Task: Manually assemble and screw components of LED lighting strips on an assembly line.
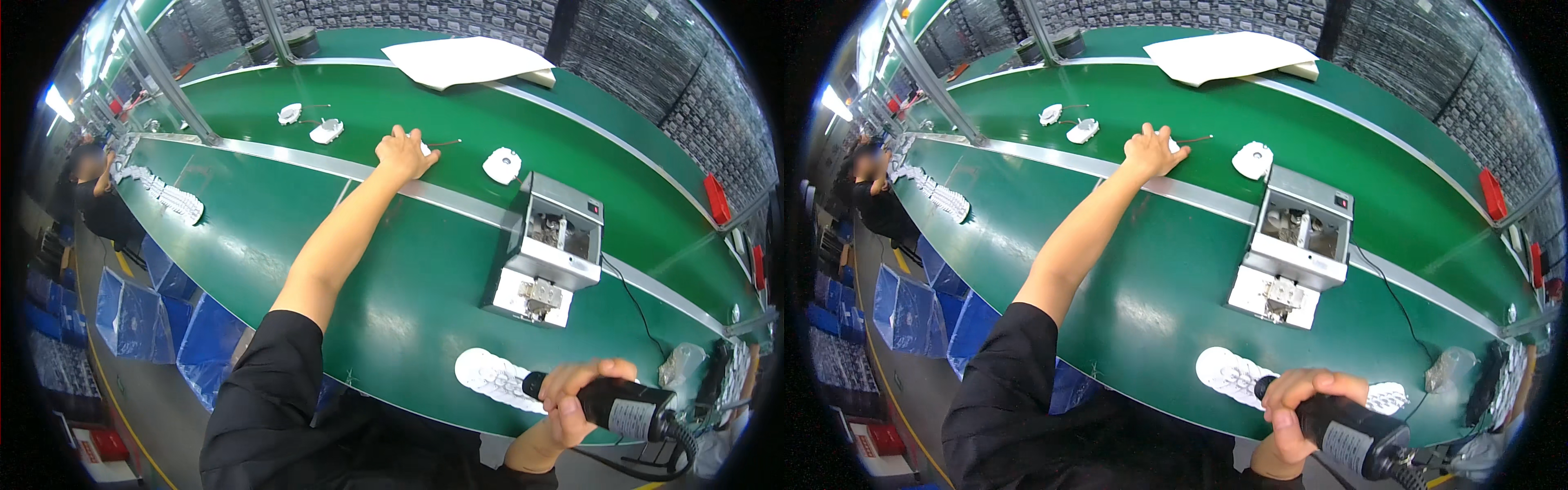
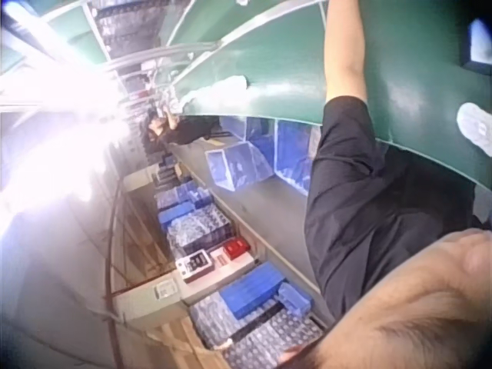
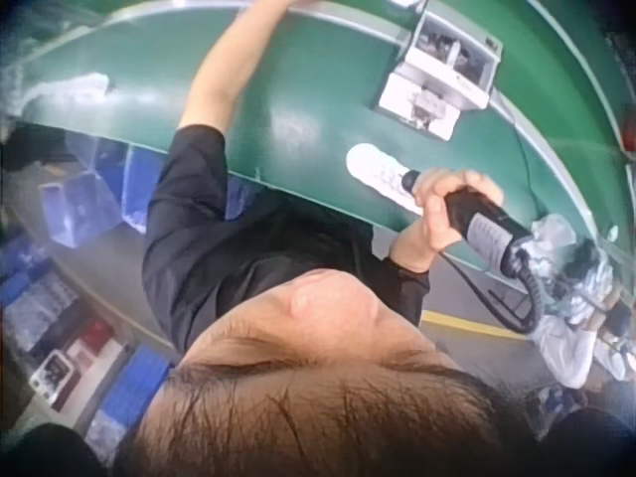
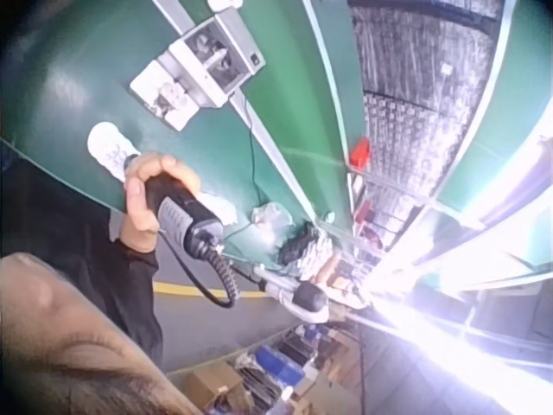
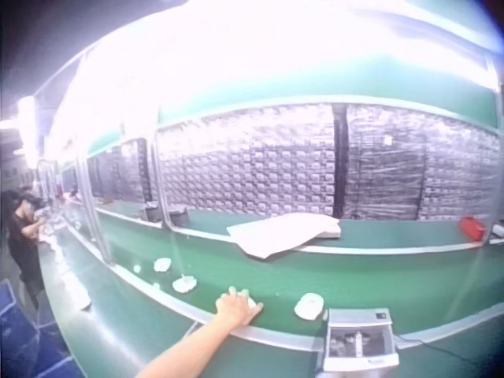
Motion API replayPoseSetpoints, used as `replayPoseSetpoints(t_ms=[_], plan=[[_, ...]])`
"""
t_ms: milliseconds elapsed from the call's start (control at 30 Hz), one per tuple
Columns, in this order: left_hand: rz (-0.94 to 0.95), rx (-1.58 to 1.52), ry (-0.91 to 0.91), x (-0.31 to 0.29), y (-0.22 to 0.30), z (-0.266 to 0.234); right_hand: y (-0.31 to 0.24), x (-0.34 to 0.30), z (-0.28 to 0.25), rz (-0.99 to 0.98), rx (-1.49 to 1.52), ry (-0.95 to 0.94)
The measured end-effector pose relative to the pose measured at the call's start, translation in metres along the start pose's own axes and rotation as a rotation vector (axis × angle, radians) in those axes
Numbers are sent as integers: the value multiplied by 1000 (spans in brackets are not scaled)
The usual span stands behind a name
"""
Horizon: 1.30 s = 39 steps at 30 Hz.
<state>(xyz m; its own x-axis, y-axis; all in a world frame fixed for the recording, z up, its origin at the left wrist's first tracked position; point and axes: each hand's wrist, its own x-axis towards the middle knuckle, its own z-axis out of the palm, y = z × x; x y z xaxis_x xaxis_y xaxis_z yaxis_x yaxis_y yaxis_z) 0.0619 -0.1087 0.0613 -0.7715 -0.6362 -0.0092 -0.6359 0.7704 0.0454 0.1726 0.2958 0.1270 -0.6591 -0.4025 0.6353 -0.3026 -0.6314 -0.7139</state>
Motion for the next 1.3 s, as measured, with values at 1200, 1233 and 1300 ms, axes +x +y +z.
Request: replayPoseSetpoints(t_ms=[1200, 1233, 1300], plan=[[1308, -870, -287, -265, 30, 17, 2, 36, 5, -57, -73, 200], [1281, -846, -297, -266, 30, 17, 5, 42, 4, -81, -55, 202], [1287, -866, -280, -267, 29, 22, 13, 55, 5, -105, -17, 189]])
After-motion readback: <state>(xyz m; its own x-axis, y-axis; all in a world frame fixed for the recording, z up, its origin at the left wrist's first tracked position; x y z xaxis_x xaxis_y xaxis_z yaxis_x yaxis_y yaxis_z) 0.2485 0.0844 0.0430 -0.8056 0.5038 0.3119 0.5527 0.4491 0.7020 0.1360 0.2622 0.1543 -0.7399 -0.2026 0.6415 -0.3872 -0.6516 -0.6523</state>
